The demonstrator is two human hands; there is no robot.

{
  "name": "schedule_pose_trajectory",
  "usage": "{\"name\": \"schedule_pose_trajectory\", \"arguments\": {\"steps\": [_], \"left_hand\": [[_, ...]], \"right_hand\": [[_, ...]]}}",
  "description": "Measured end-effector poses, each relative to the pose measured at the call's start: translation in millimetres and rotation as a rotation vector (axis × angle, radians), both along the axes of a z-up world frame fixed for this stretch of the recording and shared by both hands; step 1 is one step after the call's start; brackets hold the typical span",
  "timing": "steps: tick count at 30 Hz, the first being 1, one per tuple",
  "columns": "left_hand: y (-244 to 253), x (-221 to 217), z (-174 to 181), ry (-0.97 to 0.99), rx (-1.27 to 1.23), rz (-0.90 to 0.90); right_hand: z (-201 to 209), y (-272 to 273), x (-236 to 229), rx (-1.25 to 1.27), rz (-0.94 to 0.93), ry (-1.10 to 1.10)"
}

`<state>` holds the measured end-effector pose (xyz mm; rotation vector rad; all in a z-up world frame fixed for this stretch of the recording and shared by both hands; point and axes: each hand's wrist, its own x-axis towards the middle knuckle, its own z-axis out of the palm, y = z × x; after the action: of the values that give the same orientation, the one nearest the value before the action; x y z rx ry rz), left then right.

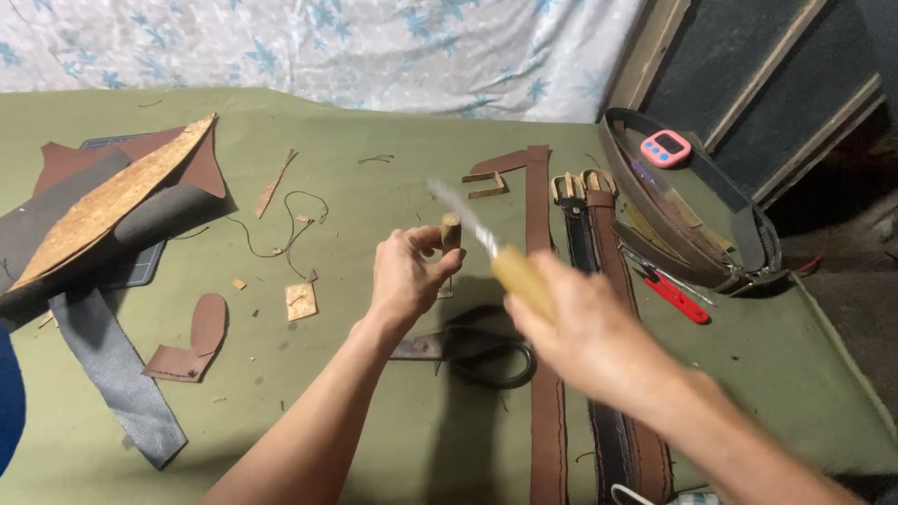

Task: Shaving a wooden dowel with a knife and using an awl to work on leather components on a workbench.

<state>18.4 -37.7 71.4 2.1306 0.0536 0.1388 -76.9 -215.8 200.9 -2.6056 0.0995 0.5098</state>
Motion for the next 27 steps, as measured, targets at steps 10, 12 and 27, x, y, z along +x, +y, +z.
{"name": "schedule_pose_trajectory", "arguments": {"steps": [10, 12, 27], "left_hand": [[-3, 1, 1, 0.011, 0.038, 0.016], [-3, -2, 4, -0.016, -0.007, -0.035], [-8, 4, -13, -0.015, 0.108, -0.005]], "right_hand": [[-48, -15, 12, 0.237, 0.095, -0.867], [-39, -12, 7, -0.074, 0.023, -0.111], [-19, -24, 19, 0.144, 0.087, -0.576]]}}
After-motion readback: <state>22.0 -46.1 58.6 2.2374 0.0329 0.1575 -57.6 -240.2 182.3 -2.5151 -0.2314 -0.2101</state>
